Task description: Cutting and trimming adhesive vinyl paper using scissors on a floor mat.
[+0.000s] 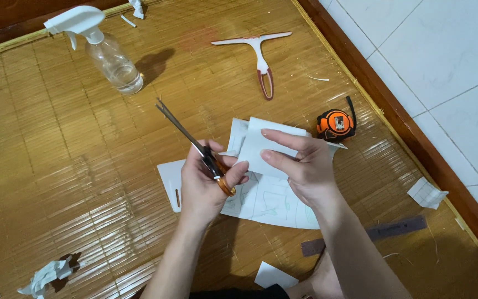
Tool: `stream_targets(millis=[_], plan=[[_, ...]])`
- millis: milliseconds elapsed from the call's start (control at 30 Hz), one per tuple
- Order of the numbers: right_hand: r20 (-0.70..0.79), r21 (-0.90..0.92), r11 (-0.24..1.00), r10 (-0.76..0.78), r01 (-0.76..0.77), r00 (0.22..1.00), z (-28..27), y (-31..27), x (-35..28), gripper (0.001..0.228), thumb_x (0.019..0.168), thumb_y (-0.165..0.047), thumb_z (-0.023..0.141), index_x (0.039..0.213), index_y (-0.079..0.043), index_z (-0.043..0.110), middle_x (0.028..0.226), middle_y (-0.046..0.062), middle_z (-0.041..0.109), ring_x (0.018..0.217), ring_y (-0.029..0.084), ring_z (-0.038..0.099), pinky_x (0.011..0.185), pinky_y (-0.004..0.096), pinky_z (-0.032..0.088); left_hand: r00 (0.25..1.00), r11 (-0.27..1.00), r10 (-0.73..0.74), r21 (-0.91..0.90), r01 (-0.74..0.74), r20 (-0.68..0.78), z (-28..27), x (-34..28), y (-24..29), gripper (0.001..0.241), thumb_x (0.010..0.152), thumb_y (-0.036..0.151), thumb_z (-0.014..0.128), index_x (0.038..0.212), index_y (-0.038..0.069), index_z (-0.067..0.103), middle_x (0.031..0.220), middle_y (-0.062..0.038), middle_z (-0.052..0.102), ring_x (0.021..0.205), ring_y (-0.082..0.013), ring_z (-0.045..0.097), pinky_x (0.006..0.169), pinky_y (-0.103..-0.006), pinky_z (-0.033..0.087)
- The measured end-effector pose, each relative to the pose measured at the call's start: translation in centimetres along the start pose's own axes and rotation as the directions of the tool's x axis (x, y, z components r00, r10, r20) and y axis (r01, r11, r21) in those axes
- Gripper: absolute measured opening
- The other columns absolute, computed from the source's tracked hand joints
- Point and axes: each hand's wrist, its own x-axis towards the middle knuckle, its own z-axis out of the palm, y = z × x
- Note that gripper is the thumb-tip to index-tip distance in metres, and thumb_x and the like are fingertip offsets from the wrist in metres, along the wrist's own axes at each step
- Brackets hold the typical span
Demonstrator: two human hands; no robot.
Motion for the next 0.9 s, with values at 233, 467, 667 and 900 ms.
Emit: stream_targets(millis=[233, 467, 667, 900], plan=[[-0.041, -0.045, 0.998, -0.033, 0.032, 0.999, -1.1, 1.6, 0.7, 0.040, 0.071, 0.007, 0.089, 0.109, 0.002, 0.077, 0.074, 0.017, 0.073, 0.085, 0.012, 0.059, 0.083, 0.042, 0.061, 0.998, 0.999, 0.016, 0.039, -0.019, 0.068, 0.6, -0.3, -0.6, 0.048, 0.076, 0.000, 0.085, 0.109, 0.000, 0.049, 0.077, -0.021, 0.071, 0.066, -0.0211, 0.072, 0.061, -0.0324, 0.069], [0.002, 0.049, 0.982, -0.184, 0.183, 0.983, -5.6, 4.7, 2.5, 0.040, 0.077, 0.007, 0.084, 0.115, 0.000, 0.075, 0.079, 0.019, 0.073, 0.080, 0.016, 0.066, 0.082, 0.043, 0.061, 0.952, 0.840, 0.022, 0.511, -0.183, 0.304, 0.2, -0.5, 1.1, 0.036, 0.081, 0.020, 0.084, 0.108, 0.007, 0.065, 0.075, -0.016, 0.077, 0.059, -0.0242, 0.071, 0.048, -0.0304, 0.055], [-0.040, 0.071, 0.971, -0.224, 0.226, 0.974, -6.1, 4.3, 2.6, 0.041, 0.071, 0.011, 0.087, 0.110, 0.001, 0.076, 0.083, 0.018, 0.074, 0.085, 0.020, 0.072, 0.085, 0.038, 0.060, 0.951, 0.840, -0.023, 0.522, -0.150, 0.310, 0.6, -0.7, 0.8, 0.038, 0.083, 0.025, 0.081, 0.113, 0.007, 0.065, 0.079, -0.016, 0.079, 0.060, -0.0240, 0.068, 0.050, -0.0310, 0.050], [-0.125, 0.024, 0.976, -0.212, 0.216, 0.969, -2.5, 2.2, 0.7, 0.039, 0.071, 0.012, 0.087, 0.107, 0.002, 0.076, 0.075, 0.013, 0.071, 0.081, 0.013, 0.066, 0.082, 0.040, 0.060, 0.996, 0.958, 0.041, 0.280, -0.061, 0.076, 1.7, -1.0, 0.4, 0.042, 0.079, 0.013, 0.085, 0.111, 0.003, 0.060, 0.088, -0.017, 0.079, 0.078, -0.0212, 0.071, 0.068, -0.0306, 0.057]])
